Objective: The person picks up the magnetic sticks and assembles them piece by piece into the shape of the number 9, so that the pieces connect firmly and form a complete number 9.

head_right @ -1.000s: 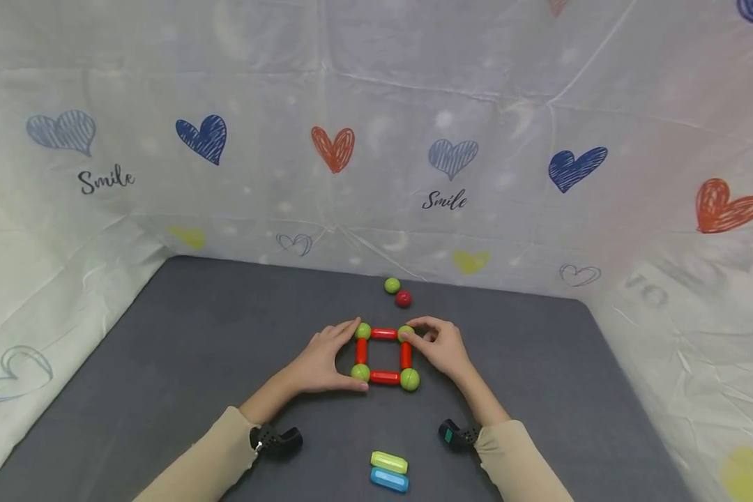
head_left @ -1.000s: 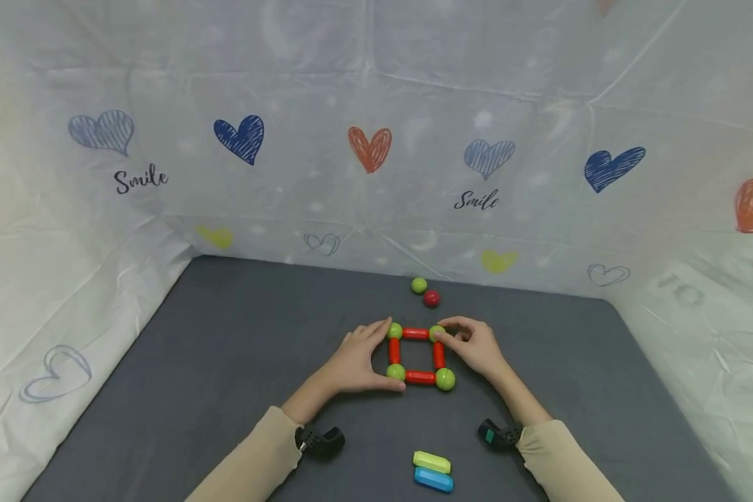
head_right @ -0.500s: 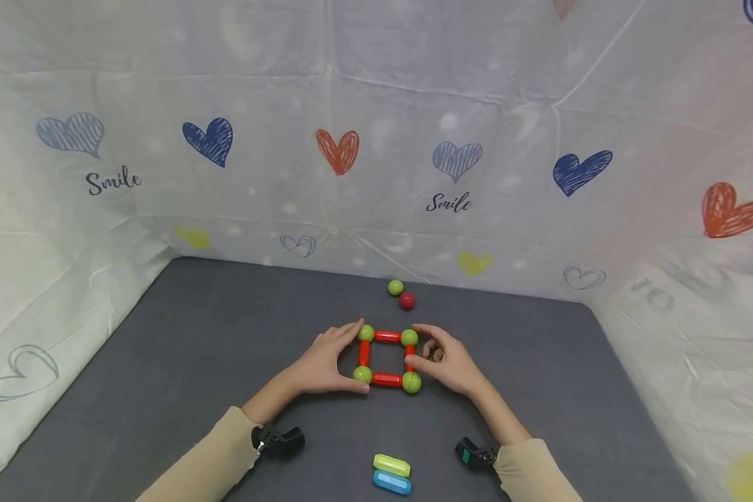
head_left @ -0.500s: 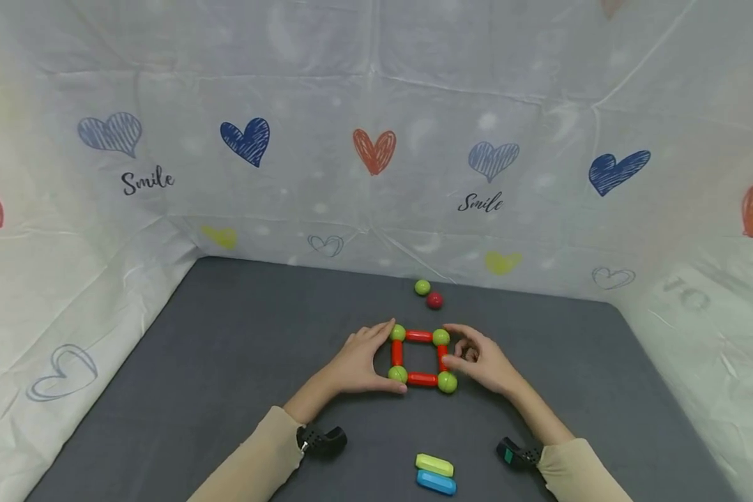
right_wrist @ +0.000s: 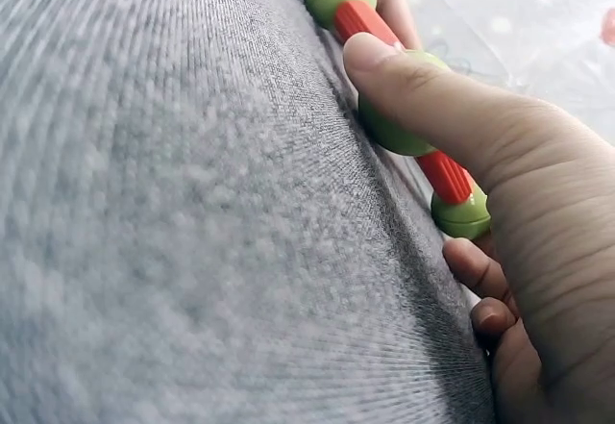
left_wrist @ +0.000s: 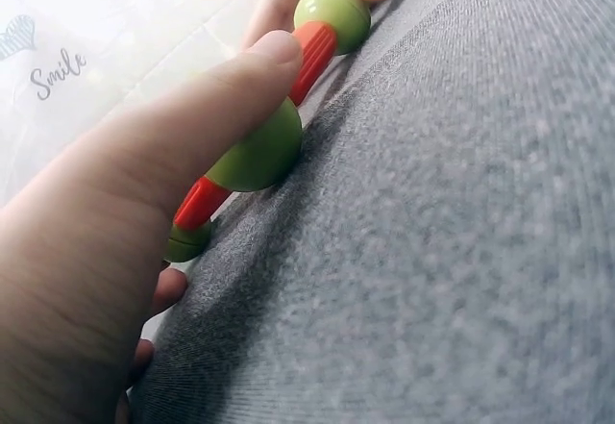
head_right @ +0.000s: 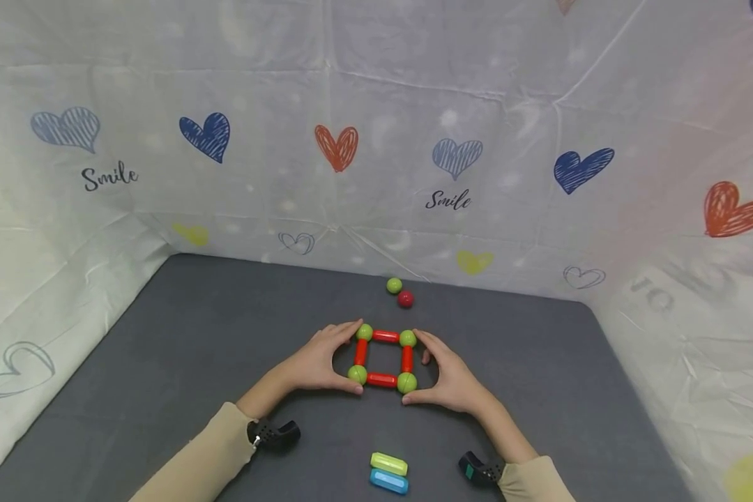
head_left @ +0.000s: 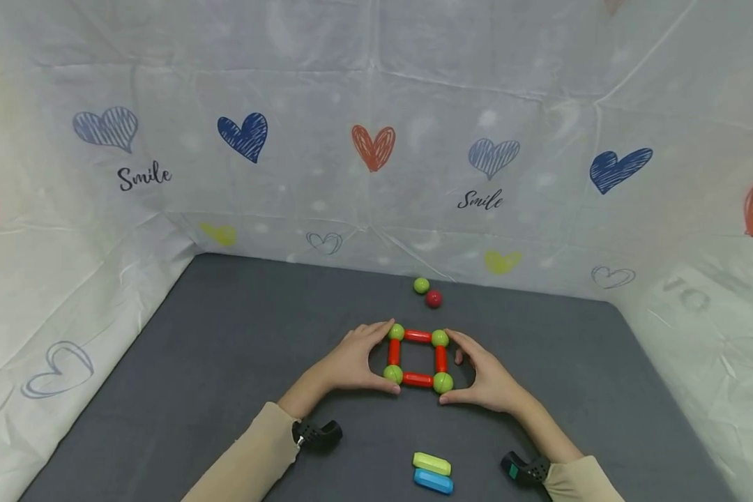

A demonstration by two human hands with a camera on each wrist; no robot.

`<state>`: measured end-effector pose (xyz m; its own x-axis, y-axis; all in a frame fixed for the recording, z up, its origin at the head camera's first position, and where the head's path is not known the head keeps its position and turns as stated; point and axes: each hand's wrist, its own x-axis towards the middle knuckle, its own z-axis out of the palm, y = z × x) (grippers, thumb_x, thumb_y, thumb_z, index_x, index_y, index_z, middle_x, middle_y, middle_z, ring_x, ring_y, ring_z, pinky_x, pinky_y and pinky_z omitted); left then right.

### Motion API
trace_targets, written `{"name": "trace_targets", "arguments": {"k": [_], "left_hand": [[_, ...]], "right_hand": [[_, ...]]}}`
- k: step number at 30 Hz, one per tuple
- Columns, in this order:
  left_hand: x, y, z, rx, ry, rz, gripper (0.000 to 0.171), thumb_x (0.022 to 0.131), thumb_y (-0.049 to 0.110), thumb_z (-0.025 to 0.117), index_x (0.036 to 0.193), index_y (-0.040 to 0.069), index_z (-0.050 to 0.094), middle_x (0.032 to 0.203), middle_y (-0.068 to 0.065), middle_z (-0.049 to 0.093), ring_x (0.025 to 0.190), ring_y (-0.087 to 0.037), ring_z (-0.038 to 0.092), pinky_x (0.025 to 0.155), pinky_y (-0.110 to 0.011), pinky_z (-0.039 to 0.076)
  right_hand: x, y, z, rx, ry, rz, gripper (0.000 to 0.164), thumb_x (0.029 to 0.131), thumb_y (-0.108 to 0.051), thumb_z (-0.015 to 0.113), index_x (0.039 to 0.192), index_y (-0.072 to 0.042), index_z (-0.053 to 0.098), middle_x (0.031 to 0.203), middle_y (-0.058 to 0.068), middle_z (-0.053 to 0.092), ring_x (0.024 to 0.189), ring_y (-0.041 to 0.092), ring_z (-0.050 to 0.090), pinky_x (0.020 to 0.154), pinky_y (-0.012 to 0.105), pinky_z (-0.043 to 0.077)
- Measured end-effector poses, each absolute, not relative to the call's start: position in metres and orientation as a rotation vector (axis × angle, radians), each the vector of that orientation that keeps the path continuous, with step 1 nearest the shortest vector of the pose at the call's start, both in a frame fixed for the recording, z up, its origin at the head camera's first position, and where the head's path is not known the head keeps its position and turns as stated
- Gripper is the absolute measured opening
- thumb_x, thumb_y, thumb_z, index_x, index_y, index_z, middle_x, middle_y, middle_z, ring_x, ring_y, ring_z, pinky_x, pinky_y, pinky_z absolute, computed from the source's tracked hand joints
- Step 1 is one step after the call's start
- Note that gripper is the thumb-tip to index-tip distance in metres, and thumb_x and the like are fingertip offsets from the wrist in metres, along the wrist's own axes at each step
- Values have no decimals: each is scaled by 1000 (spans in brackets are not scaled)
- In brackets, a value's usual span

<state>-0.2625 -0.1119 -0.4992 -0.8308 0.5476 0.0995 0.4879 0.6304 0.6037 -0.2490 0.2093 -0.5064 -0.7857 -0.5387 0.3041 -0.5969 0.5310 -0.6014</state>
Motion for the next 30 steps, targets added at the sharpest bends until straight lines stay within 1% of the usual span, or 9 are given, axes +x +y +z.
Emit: {"name": "trace_targets", "arguments": {"k": [3,9,17,20,25,30], "left_hand": [[-263,-112,-499,892,2755,979,123,74,64,91,169,14,30,169,-7,40,150,-34,40,122,-61,29],[-262,-111,-500,873,2776,966,122,73,65,91,169,16,32,168,-5,41,149,-32,41,121,-59,31],[-264,-109,-502,841,2789,962,124,74,67,90,169,16,30,169,-5,40,148,-29,42,122,-56,31],[-264,-109,-502,847,2789,959,124,74,67,90,169,15,31,168,-5,41,147,-29,43,121,-57,32],[-264,-109,-501,843,2791,959,123,73,66,90,169,15,31,168,-5,42,146,-29,44,121,-57,32],[-264,-109,-502,845,2793,958,125,73,66,90,169,15,30,168,-5,41,147,-30,43,122,-57,30]], "right_hand": [[-250,210,-508,992,-2677,1096,116,71,-38,102,163,-5,39,116,0,56,97,9,52,82,27,42],[-251,211,-509,993,-2682,1119,114,73,-35,100,163,-4,38,112,1,56,94,11,52,74,26,41],[-251,211,-506,1003,-2688,1126,112,74,-36,100,164,-8,39,114,-1,56,95,11,52,75,27,42],[-251,211,-505,997,-2690,1132,112,74,-36,100,164,-8,39,115,0,56,95,11,52,75,27,42],[-250,211,-505,995,-2694,1134,113,74,-35,100,164,-7,38,122,2,56,97,10,52,77,27,43],[-250,210,-505,992,-2690,1130,113,73,-34,100,164,-7,38,120,1,56,96,10,52,74,26,42]]}}
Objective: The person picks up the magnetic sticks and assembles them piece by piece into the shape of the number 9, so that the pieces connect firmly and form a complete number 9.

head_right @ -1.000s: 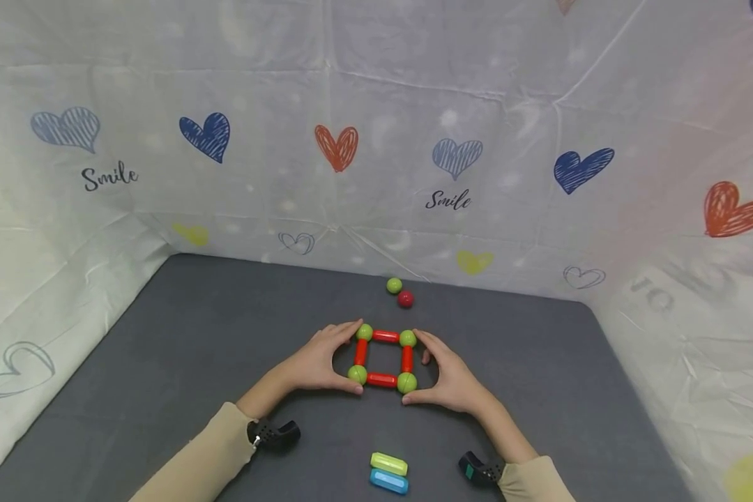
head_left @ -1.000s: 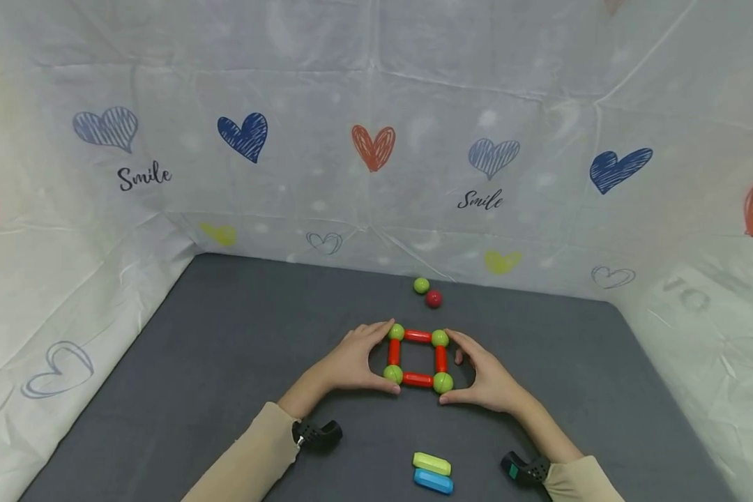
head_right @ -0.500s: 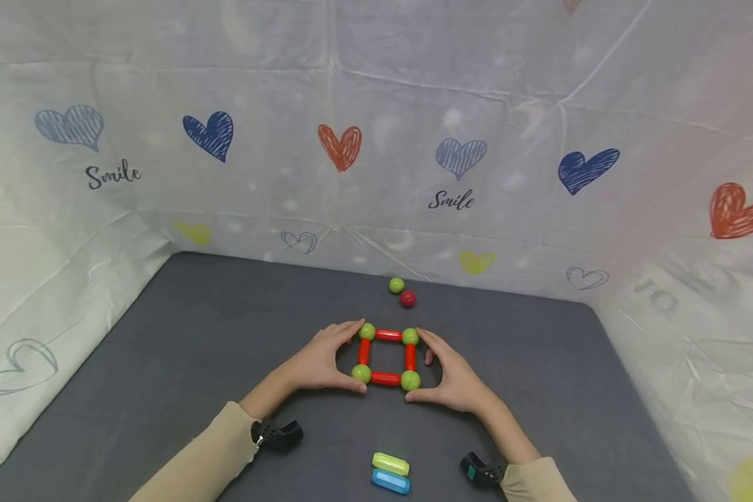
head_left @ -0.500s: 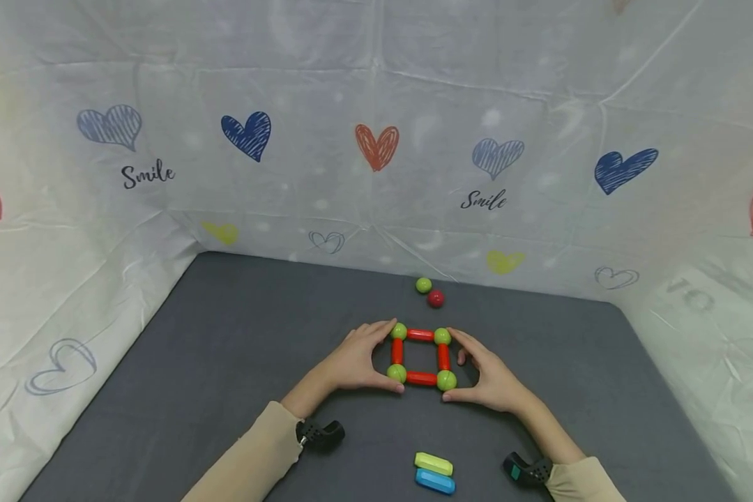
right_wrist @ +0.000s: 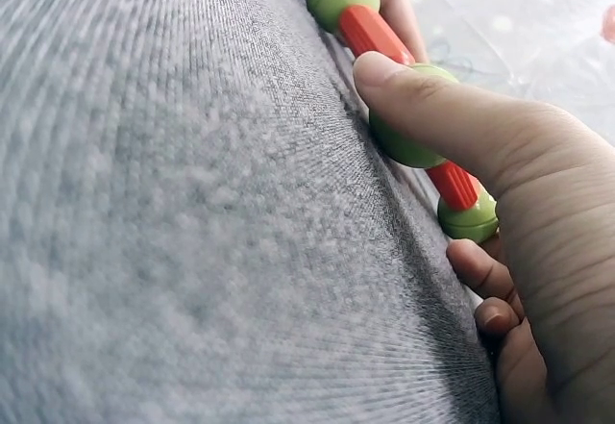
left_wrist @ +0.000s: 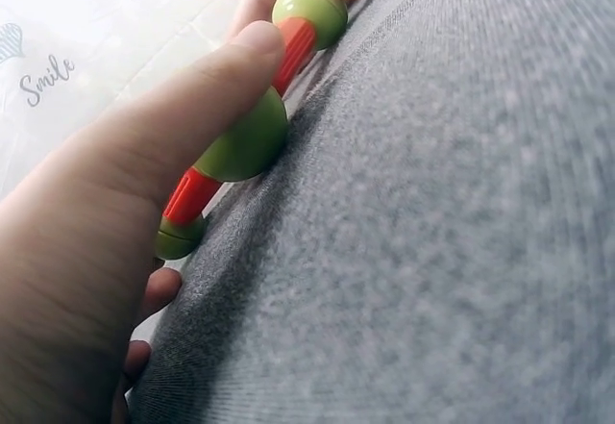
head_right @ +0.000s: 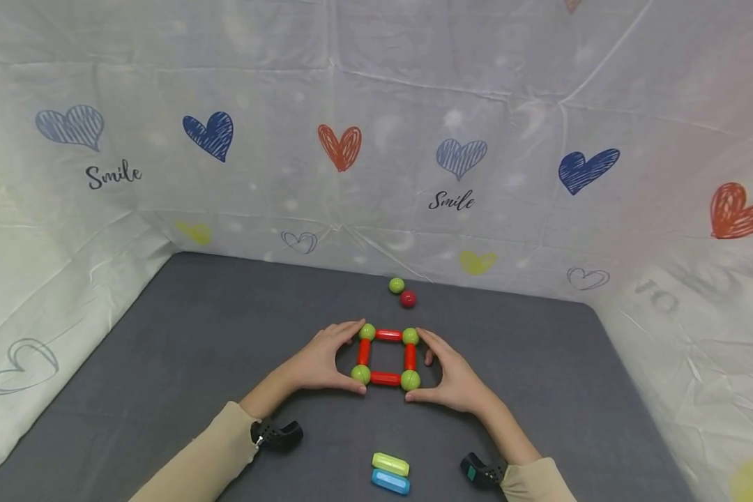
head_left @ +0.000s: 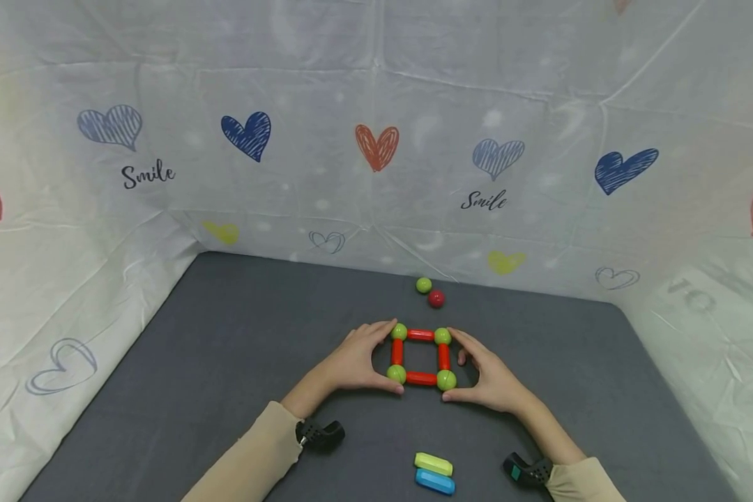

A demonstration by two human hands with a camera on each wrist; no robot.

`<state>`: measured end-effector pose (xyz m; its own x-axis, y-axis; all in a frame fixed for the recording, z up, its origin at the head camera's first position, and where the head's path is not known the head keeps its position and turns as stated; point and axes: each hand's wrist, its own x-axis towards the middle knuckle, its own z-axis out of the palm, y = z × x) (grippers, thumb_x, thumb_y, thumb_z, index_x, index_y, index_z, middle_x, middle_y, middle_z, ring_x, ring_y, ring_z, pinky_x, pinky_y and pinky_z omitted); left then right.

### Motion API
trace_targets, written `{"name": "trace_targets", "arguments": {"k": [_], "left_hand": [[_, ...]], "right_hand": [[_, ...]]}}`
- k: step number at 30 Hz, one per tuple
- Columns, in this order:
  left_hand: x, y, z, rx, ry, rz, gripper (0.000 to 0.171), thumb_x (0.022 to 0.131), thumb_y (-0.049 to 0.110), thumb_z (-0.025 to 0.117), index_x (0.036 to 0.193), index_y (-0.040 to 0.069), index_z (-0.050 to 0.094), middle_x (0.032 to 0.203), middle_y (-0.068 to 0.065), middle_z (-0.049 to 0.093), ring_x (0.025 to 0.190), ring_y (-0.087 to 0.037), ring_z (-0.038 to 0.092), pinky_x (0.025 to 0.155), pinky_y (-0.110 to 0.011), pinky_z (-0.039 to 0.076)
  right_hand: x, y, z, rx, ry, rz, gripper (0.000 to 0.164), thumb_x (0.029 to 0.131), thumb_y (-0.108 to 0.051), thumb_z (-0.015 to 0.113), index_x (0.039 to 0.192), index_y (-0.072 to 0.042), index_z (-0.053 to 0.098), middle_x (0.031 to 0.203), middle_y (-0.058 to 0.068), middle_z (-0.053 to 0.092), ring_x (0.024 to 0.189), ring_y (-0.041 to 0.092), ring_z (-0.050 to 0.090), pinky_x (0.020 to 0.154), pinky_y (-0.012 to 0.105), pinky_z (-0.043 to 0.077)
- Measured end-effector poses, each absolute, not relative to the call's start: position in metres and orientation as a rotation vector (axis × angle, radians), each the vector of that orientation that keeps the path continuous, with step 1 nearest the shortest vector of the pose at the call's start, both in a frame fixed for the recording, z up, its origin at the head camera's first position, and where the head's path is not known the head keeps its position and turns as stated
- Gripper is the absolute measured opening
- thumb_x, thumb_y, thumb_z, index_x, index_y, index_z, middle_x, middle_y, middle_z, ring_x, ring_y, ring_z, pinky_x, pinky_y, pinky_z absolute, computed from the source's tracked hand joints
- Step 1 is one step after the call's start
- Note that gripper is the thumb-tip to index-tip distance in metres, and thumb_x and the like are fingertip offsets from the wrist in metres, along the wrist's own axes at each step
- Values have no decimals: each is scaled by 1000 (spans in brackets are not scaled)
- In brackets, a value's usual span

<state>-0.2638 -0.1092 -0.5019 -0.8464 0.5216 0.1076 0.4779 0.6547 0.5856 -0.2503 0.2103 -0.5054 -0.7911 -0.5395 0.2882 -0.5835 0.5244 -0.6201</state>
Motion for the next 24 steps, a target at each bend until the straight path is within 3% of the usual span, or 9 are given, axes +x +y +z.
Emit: {"name": "trace_targets", "arguments": {"k": [5,12,17,21,24], "left_hand": [[-263,-108,-502,814,2785,988,121,76,67,87,170,16,30,169,-6,39,149,-31,41,123,-59,28],[-259,-101,-496,658,2783,1246,88,96,56,72,166,16,39,162,-11,47,135,-33,50,114,-60,41],[-262,-92,-496,656,2847,1309,74,100,53,70,160,15,50,154,-9,56,134,-34,50,110,-59,44],[-267,-91,-496,689,2829,1281,77,98,52,73,160,16,49,154,-7,57,138,-36,48,112,-60,43],[-270,-96,-498,735,2799,1164,91,91,54,79,165,17,42,161,-8,49,143,-37,43,114,-63,39]], "right_hand": [[-251,210,-505,1017,-2662,1132,113,73,-33,100,163,-4,38,119,2,56,94,11,52,72,26,42],[-251,210,-507,1048,-2642,1148,113,74,-32,100,163,-2,37,134,7,54,95,12,52,72,25,43],[-251,210,-508,1054,-2644,1157,113,75,-32,100,163,-2,37,141,11,52,95,11,52,72,24,43],[-250,210,-508,1045,-2640,1160,112,75,-31,100,163,-3,37,140,11,52,94,11,51,69,24,41],[-251,210,-508,1044,-2644,1157,112,76,-31,99,164,-3,37,142,11,51,95,11,52,69,24,41]]}}
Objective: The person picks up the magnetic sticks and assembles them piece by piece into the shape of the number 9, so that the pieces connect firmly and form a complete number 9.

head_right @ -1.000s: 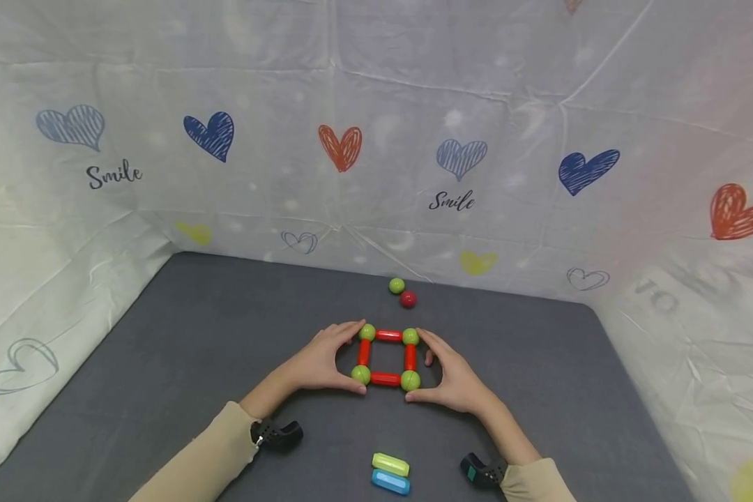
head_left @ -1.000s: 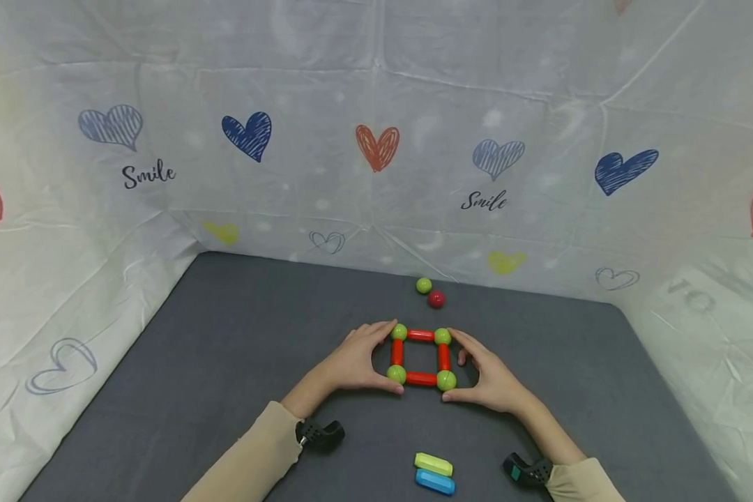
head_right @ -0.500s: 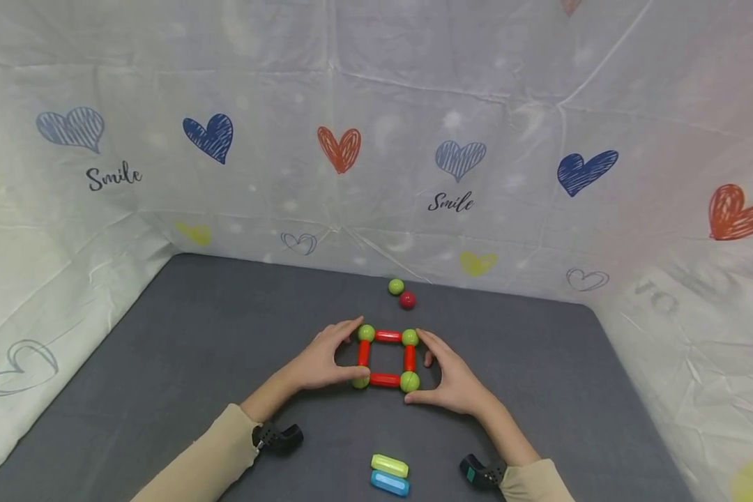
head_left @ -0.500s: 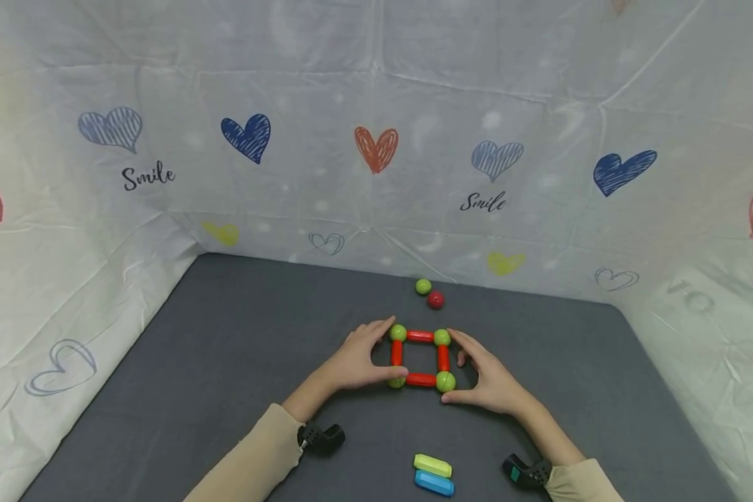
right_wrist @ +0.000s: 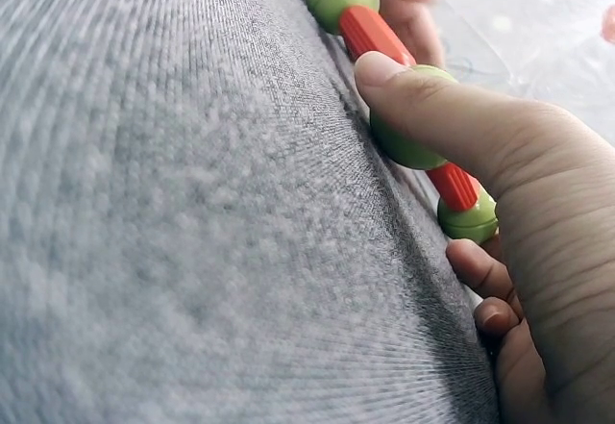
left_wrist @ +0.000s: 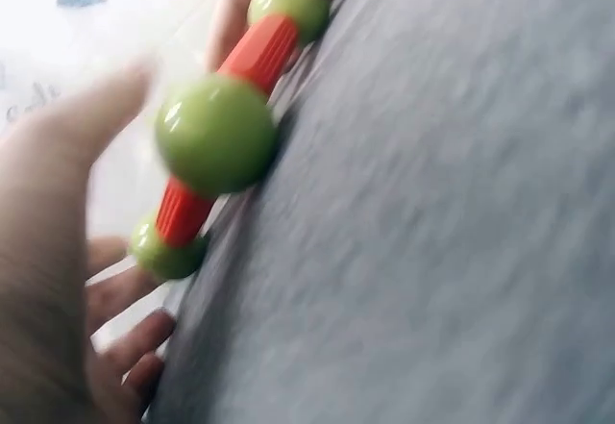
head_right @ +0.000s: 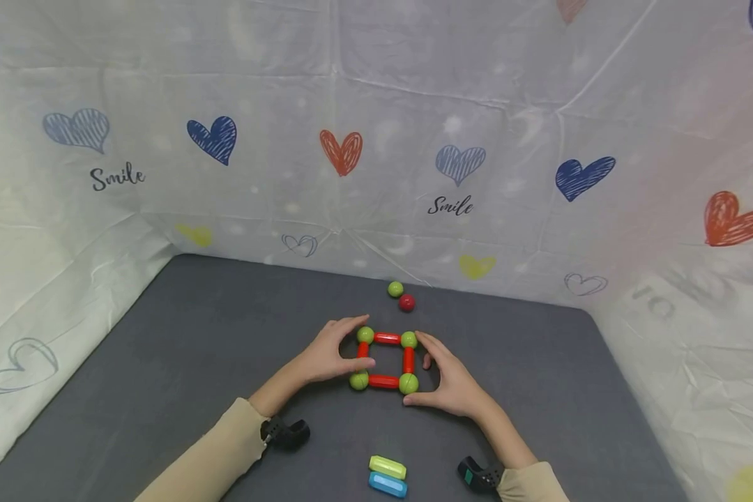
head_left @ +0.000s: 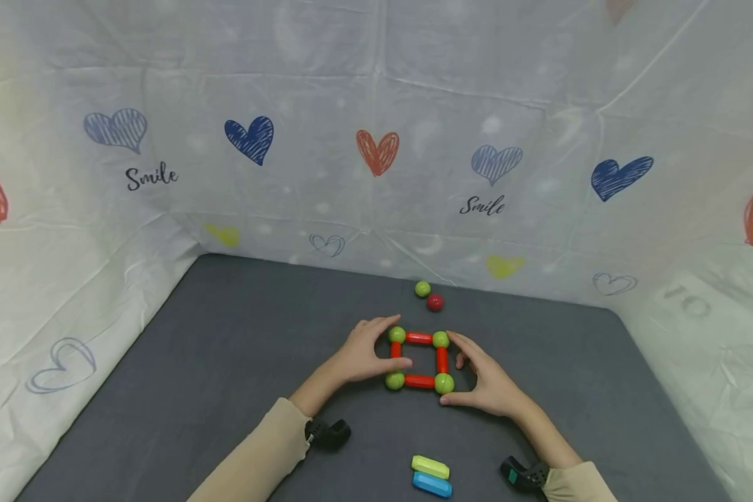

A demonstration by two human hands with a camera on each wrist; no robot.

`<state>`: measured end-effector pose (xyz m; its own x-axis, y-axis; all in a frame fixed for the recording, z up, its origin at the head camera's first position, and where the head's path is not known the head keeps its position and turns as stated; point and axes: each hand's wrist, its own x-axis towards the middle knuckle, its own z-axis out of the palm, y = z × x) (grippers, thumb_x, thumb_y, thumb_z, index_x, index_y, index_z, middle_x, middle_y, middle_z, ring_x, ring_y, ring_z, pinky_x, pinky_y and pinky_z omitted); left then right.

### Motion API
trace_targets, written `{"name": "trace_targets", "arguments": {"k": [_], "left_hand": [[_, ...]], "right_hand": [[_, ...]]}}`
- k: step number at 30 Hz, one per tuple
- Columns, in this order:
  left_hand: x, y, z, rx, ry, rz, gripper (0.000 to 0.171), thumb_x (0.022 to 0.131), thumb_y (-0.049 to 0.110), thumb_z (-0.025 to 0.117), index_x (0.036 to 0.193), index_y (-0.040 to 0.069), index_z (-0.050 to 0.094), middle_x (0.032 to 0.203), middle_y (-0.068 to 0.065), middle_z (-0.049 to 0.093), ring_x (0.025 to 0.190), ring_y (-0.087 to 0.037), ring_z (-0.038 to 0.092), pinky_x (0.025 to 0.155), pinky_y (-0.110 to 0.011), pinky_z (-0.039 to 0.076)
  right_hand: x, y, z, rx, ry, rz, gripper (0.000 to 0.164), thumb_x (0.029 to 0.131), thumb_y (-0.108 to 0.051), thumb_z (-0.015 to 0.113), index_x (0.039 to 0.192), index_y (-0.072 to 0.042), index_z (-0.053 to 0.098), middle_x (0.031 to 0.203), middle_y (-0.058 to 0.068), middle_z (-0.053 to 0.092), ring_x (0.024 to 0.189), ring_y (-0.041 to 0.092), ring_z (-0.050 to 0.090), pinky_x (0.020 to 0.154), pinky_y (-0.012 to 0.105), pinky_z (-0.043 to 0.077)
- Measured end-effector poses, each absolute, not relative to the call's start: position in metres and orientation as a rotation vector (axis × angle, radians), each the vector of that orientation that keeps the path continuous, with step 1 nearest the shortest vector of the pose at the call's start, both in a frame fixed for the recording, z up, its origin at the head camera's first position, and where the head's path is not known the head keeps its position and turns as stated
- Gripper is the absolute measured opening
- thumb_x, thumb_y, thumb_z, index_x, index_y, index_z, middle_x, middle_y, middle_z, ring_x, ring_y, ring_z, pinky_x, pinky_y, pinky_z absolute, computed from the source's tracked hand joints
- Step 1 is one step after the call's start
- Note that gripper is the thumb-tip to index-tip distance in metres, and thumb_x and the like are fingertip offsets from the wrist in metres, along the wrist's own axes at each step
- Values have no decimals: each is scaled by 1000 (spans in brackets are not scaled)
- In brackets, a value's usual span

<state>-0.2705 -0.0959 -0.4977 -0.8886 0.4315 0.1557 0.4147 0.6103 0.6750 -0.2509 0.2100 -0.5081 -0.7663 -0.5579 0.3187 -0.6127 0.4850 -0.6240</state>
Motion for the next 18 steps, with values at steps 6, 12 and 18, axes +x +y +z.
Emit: {"name": "trace_targets", "arguments": {"k": [6,12,18], "left_hand": [[-273,-105,-501,860,2738,1013,119,78,60,89,170,17,28,169,-8,37,149,-35,34,118,-65,32],[-273,-107,-503,856,2751,1026,121,76,64,90,170,18,28,168,-6,39,149,-31,37,119,-60,36],[-273,-107,-502,832,2764,1037,118,75,63,91,168,19,34,168,-4,40,147,-29,39,118,-58,38]], "right_hand": [[-251,211,-510,1027,-2638,1160,110,76,-29,99,164,-5,38,143,11,52,96,13,53,70,24,42],[-250,211,-511,1025,-2615,1154,104,78,-25,98,162,-3,40,145,15,52,93,12,53,67,23,41],[-252,211,-512,1000,-2628,1173,98,81,-24,95,161,-3,42,141,14,54,92,13,53,69,24,41]]}}
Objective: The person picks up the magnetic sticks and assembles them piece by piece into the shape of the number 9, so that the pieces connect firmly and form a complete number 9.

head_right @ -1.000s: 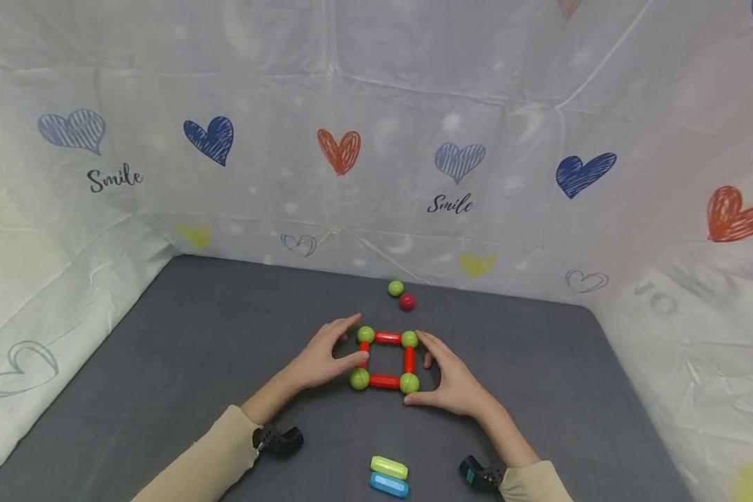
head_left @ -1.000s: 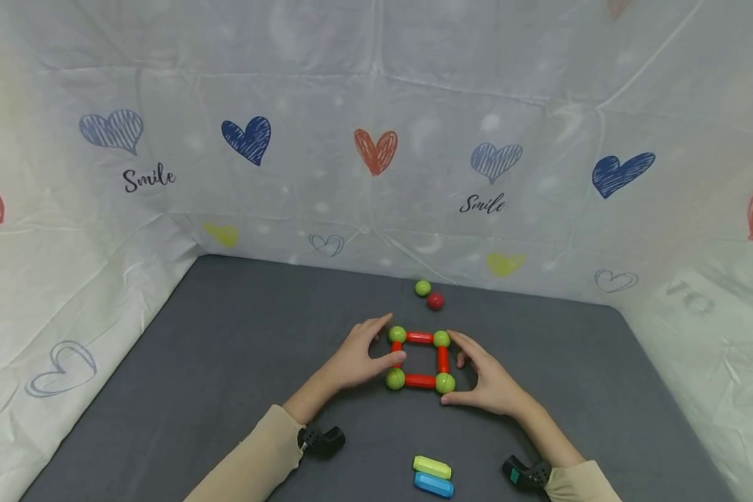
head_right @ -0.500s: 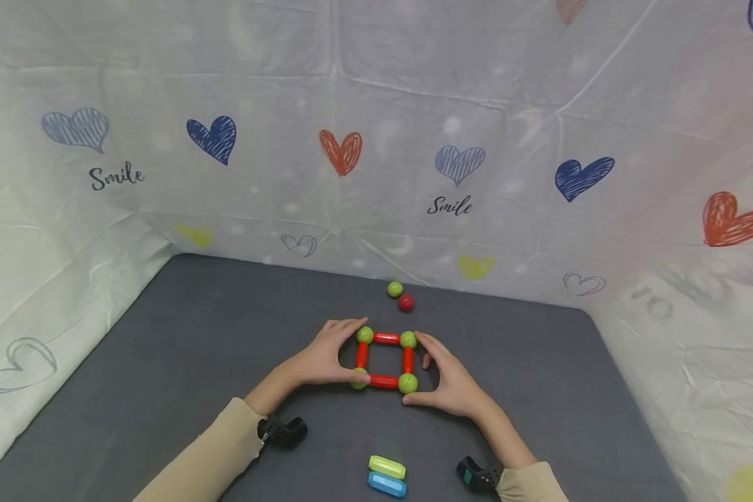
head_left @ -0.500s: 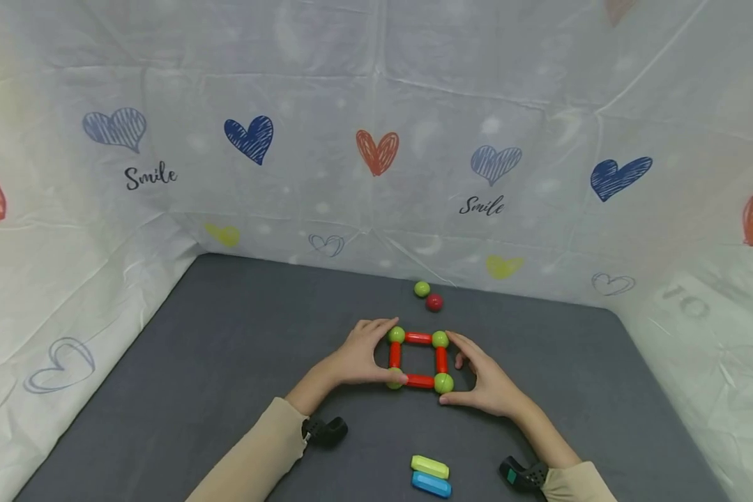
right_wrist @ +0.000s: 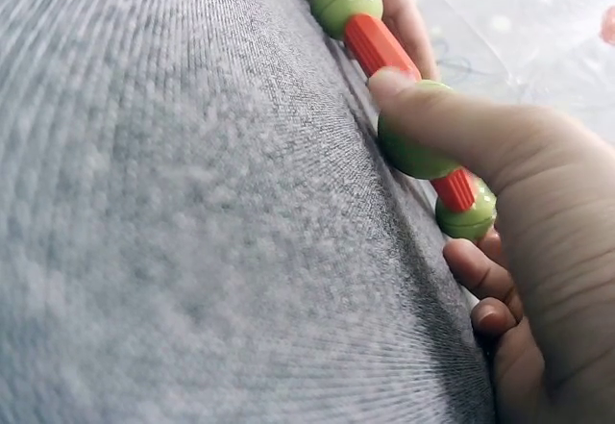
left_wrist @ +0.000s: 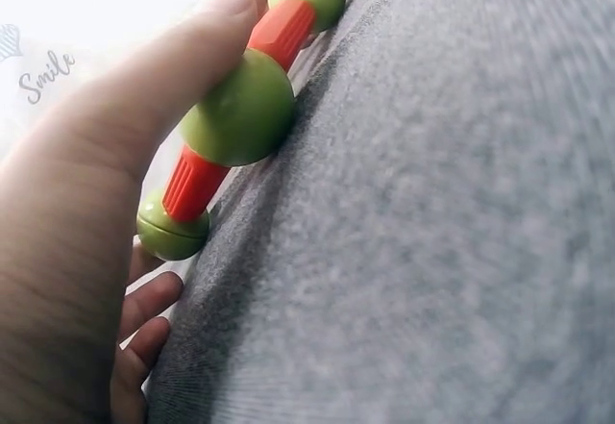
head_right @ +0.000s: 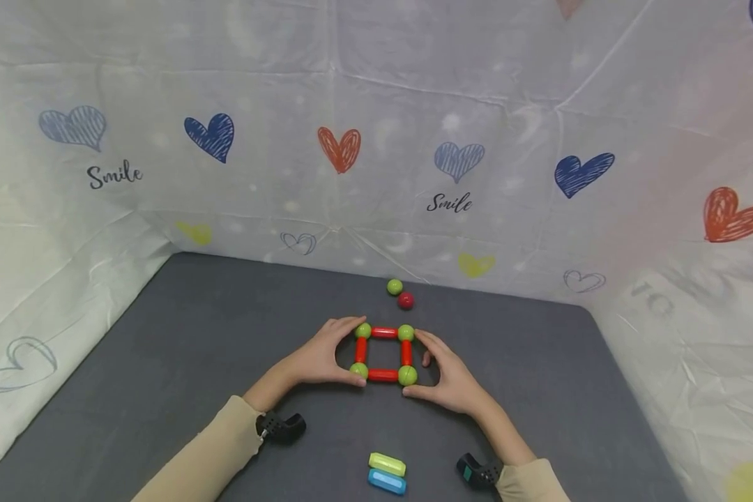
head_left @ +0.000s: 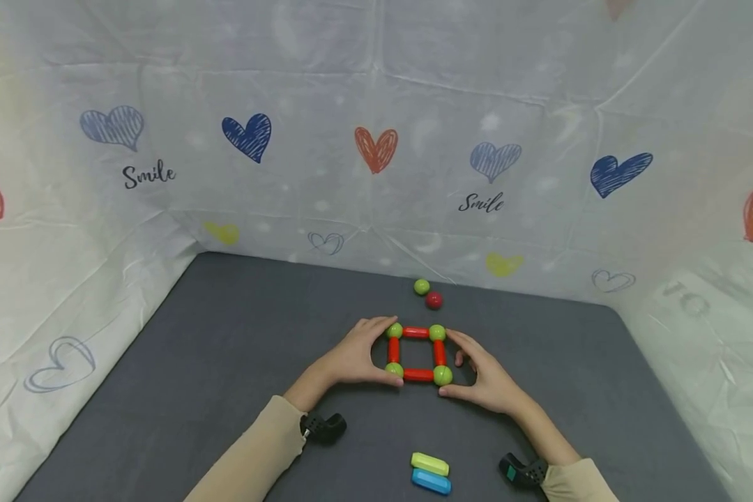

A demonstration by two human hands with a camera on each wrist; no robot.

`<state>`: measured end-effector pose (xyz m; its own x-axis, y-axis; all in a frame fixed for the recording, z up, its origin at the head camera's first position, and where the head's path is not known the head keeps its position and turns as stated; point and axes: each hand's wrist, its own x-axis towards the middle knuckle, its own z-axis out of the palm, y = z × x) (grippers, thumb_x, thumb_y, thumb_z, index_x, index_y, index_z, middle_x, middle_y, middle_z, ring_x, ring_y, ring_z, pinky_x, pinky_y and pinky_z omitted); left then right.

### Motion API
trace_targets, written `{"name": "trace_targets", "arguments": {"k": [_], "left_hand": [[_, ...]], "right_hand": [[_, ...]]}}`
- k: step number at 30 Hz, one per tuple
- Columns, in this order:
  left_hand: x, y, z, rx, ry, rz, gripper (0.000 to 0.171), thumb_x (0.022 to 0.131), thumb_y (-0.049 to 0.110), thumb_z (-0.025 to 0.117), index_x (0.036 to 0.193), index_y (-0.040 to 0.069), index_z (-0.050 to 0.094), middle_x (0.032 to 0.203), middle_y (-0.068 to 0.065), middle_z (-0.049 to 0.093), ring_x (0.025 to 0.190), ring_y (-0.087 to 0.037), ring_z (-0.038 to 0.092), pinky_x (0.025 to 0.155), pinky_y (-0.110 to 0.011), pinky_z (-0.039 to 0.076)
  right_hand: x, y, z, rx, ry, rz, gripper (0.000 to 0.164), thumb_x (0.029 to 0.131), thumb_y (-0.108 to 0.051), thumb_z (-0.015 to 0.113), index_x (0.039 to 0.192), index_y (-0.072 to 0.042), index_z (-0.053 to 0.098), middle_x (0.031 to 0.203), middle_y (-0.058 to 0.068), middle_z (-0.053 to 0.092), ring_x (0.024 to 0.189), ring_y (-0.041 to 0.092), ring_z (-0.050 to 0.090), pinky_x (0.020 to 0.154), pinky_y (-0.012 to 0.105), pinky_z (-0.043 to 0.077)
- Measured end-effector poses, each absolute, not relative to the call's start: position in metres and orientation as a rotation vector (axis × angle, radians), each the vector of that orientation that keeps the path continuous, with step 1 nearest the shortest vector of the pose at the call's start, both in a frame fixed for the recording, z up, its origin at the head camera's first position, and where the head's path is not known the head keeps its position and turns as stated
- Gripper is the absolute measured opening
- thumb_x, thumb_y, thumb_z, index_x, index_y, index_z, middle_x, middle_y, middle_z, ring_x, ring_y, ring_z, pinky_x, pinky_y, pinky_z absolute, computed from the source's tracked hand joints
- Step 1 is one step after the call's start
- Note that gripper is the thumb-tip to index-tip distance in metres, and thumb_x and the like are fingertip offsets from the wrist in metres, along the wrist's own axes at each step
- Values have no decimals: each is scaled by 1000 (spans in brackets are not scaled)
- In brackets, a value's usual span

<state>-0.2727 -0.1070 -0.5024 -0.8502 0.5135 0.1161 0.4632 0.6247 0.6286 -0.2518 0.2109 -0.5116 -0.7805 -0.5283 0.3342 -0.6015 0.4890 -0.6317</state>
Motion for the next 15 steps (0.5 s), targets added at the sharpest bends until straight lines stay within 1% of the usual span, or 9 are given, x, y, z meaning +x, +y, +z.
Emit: {"name": "trace_targets", "arguments": {"k": [2,3,6,9,12,15], "left_hand": [[-274,-107,-503,839,2766,1031,117,75,63,90,168,20,34,168,-4,40,147,-30,40,118,-58,38],[-274,-107,-504,842,2765,1030,117,75,63,90,168,20,34,168,-4,40,147,-31,40,118,-59,38],[-274,-107,-505,847,2765,1028,117,76,63,90,169,20,34,167,-5,40,148,-32,39,118,-60,38],[-271,-107,-505,842,2760,1039,117,76,63,90,169,20,34,167,-5,40,149,-33,38,118,-61,37],[-271,-107,-504,836,2760,1050,117,76,63,90,169,20,34,168,-5,40,150,-33,38,118,-61,36],[-271,-107,-503,829,2760,1051,117,76,63,90,169,21,33,168,-5,39,150,-34,37,118,-62,36]], "right_hand": [[-251,211,-511,954,-2651,1195,93,84,-25,93,160,-4,44,135,11,57,90,12,52,70,24,41],[-249,211,-510,925,-2661,1206,89,86,-25,91,159,-4,45,129,10,59,87,12,52,70,25,40],[-242,209,-506,821,-2679,1260,76,94,-24,84,157,-2,47,110,5,63,76,10,48,66,26,39],[-230,205,-500,703,-2675,1273,66,99,-21,78,154,0,50,100,3,63,68,7,44,62,25,39],[-216,201,-492,615,-2643,1242,59,99,-20,78,149,-1,55,102,6,64,64,6,43,58,24,38],[-198,197,-485,573,-2610,1210,53,96,-18,82,142,-2,62,102,9,65,61,5,42,54,24,38]]}}
